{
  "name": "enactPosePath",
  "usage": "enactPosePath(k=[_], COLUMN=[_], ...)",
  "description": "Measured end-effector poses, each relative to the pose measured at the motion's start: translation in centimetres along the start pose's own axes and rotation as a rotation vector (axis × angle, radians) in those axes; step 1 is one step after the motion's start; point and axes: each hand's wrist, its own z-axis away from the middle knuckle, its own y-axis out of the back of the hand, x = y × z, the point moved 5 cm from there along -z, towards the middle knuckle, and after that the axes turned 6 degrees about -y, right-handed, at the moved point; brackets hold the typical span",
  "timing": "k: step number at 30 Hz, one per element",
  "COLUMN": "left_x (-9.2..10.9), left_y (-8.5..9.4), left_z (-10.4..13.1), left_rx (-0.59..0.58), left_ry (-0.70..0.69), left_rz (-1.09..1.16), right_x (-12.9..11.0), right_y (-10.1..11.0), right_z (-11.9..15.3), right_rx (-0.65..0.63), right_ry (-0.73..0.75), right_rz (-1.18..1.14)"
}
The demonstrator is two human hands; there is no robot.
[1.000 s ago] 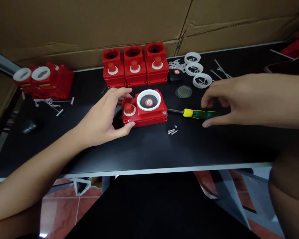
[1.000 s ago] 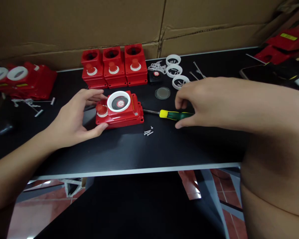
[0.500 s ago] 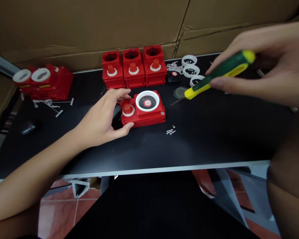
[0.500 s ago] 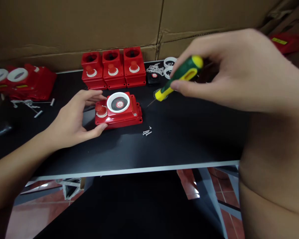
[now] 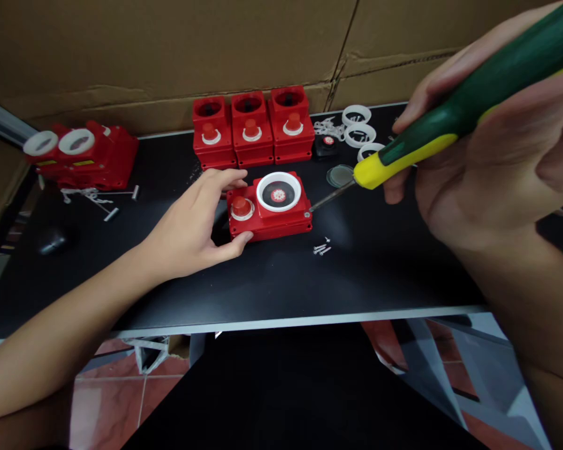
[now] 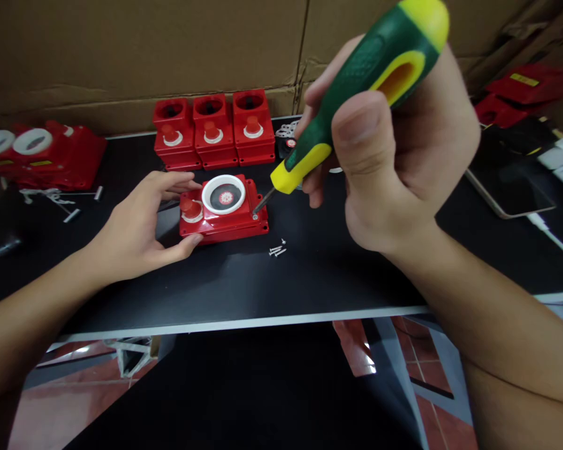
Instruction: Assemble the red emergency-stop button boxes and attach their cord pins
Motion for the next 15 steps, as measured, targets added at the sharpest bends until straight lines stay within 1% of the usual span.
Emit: enactPosePath(k=[4,8,10,13,15], left_x=[0.0,-0.4,-0.5,-0.6,-0.6], left_y=[-0.1,-0.2,-0.2,-0.1,-0.2], left_z=[0.1,0.0,0.1,0.1,0.1], left_rx=[0.012,-0.013,-0.014,-0.013,-0.018], left_ry=[0.007,0.044,0.051,0.047,0.045], left_rz=[0.008,0.007,0.018,0.013,0.001], right_x=[0.8,1.0,1.0,1.3,2.0], right_y=[0.4,0.2,0.1,0.4,0.6], right_z=[0.2,0.3,0.4,0.4,0.6], right_rx=[-0.023,-0.134,-0.162,-0.117,-0.148], right_ry=[-0.039,0.004,0.018,-0.006,-0.079], right_rz=[0.024,-0.057,-0.091,-0.017,0.076])
